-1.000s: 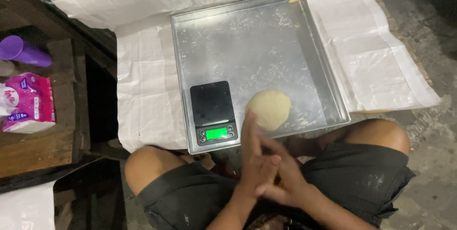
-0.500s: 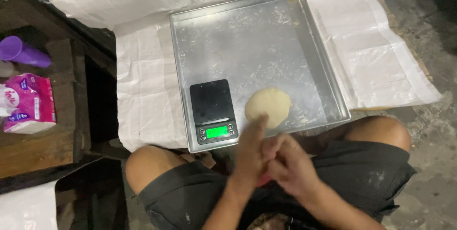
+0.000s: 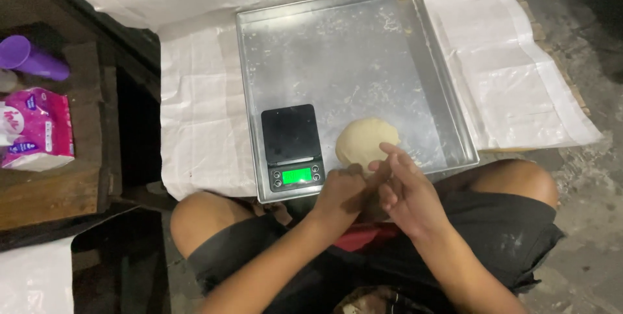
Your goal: The person is weighing small portions of dough on a digital scale and combining them into a larger dough ball on a metal tray.
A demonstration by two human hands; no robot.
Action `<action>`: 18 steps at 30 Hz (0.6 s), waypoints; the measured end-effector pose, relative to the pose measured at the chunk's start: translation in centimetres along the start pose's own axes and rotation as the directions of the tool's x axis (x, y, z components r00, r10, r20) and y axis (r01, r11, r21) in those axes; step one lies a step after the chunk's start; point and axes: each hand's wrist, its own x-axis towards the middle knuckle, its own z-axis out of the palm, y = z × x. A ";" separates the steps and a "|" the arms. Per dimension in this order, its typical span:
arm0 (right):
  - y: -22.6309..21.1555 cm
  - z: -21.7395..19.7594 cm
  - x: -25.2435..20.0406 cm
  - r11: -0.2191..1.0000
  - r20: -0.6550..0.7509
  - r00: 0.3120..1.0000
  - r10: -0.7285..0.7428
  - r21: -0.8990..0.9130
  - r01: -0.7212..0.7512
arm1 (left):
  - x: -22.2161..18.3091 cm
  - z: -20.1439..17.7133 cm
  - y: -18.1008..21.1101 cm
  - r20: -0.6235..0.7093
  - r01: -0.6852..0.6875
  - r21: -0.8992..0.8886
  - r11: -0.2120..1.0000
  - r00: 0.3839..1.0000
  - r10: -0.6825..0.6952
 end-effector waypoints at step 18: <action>-2.3 -5.2 4.7 0.928 0.018 0.990 0.141 0.346 -0.138 | 4.1 -2.5 2.3 -0.237 -0.070 0.283 0.956 0.961 0.141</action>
